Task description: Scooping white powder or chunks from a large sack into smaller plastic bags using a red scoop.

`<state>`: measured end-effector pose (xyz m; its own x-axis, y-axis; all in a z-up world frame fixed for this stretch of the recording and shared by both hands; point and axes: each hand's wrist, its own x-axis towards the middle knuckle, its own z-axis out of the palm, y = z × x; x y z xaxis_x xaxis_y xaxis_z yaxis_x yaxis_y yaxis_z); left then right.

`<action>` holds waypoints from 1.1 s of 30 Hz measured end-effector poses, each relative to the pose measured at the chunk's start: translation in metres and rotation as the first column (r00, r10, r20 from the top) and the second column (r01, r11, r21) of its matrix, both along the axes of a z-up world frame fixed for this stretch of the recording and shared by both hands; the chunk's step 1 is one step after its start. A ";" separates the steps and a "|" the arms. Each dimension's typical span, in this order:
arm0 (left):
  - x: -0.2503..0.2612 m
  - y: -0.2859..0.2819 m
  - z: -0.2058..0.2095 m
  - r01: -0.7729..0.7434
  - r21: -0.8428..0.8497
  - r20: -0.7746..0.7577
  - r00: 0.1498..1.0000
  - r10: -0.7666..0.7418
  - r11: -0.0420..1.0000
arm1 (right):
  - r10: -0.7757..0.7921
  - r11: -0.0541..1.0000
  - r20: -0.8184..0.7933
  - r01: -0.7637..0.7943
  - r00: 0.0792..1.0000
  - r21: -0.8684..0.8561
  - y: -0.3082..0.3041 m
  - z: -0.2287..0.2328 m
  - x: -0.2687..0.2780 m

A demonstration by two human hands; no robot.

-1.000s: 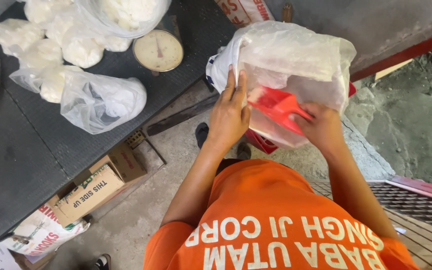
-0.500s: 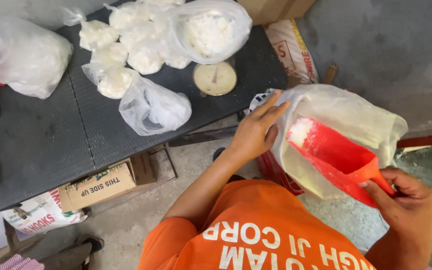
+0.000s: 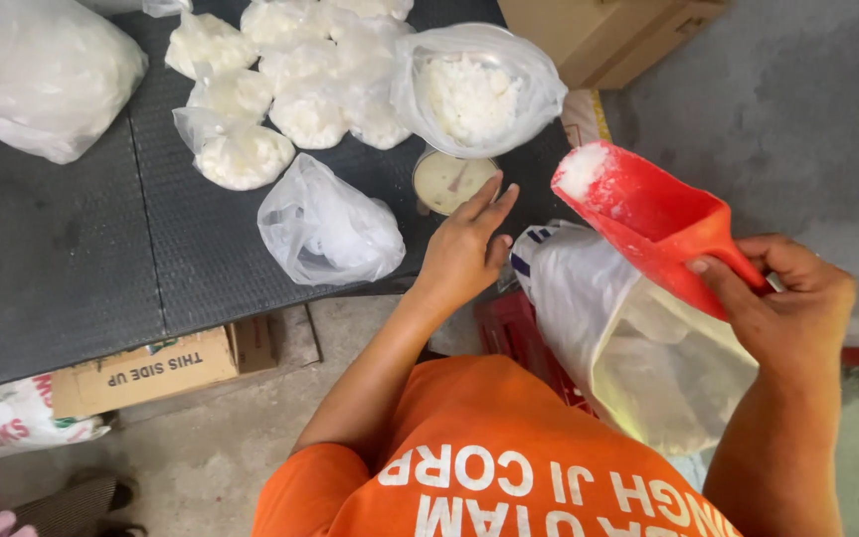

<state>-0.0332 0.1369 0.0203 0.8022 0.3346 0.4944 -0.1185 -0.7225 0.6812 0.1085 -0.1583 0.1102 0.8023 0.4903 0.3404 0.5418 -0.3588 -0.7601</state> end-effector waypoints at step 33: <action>0.054 0.083 -0.040 0.141 0.044 -0.365 0.924 -0.116 0.989 | 0.477 0.785 0.623 0.019 0.620 -0.619 0.229 0.022 0.066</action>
